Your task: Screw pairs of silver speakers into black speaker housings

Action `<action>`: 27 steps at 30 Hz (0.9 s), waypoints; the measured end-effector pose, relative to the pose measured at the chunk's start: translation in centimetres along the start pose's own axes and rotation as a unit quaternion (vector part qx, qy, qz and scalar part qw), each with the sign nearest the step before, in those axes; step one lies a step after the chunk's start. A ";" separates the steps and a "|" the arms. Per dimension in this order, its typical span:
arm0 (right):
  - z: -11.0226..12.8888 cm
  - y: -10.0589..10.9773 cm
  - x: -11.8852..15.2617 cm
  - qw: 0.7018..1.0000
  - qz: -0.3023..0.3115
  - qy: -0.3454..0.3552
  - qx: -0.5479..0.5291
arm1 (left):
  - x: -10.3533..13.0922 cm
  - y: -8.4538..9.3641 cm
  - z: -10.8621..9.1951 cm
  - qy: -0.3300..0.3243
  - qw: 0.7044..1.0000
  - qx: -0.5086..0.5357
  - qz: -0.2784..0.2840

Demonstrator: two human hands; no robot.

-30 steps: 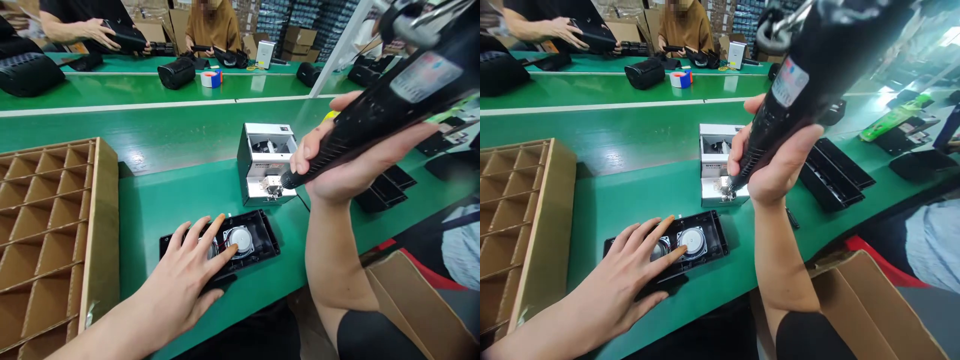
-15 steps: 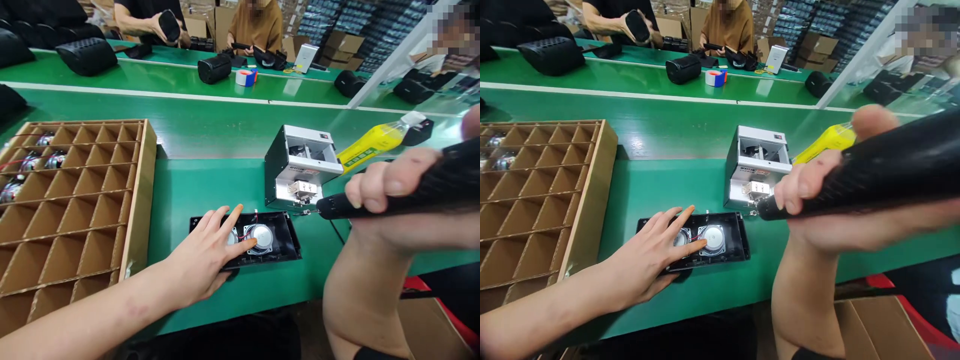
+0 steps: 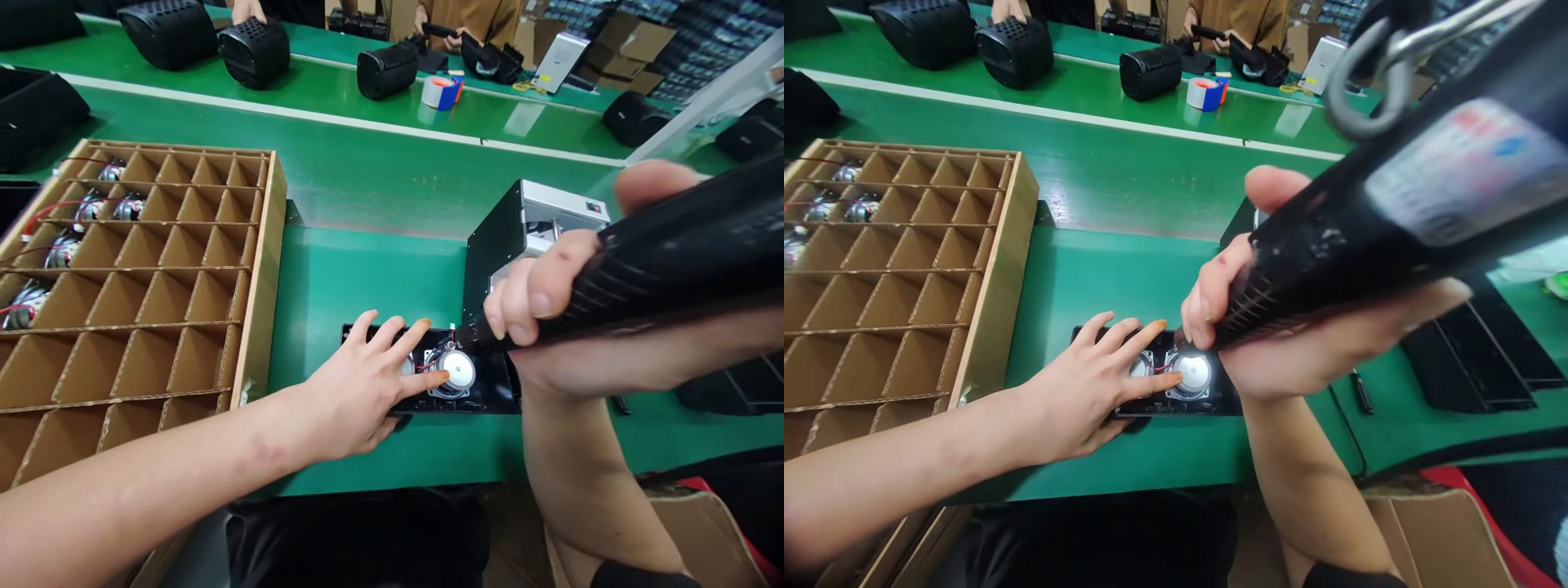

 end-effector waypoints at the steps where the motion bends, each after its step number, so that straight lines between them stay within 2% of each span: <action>1: -0.2 -0.4 0.0 1.000 -0.011 0.009 -0.012 | 0.0 0.0 0.0 0.000 1.000 0.003 -0.001; 4: -1.3 -1.0 -0.1 0.999 -0.020 0.005 -0.029 | 0.0 0.1 0.1 0.004 1.000 0.003 -0.005; 8: -2.3 -0.6 -0.1 0.999 -0.023 0.005 -0.039 | -0.1 0.0 0.2 0.006 1.000 -0.001 0.004; 12: -2.7 -0.6 -0.1 1.000 -0.015 0.007 -0.022 | -0.2 -0.2 0.2 0.008 1.000 -0.002 0.017; 19: -3.0 -0.9 -0.2 0.999 -0.042 -0.002 0.016 | -0.3 -0.2 0.2 0.007 1.000 0.001 0.019; 24: -3.7 -0.9 -0.3 1.000 -0.003 -0.008 0.006 | -0.2 -0.3 0.1 0.005 1.000 0.001 0.020; 27: -4.0 -0.6 -0.2 1.000 -0.003 -0.007 -0.002 | -0.2 -0.2 0.1 0.007 1.000 -0.005 0.012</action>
Point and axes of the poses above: each hand's wrist, its own x-axis away from the middle knuckle, its own y-axis out of the back of the hand, z = x × y, the point moved 8 cm from there along -x, towards the middle knuckle
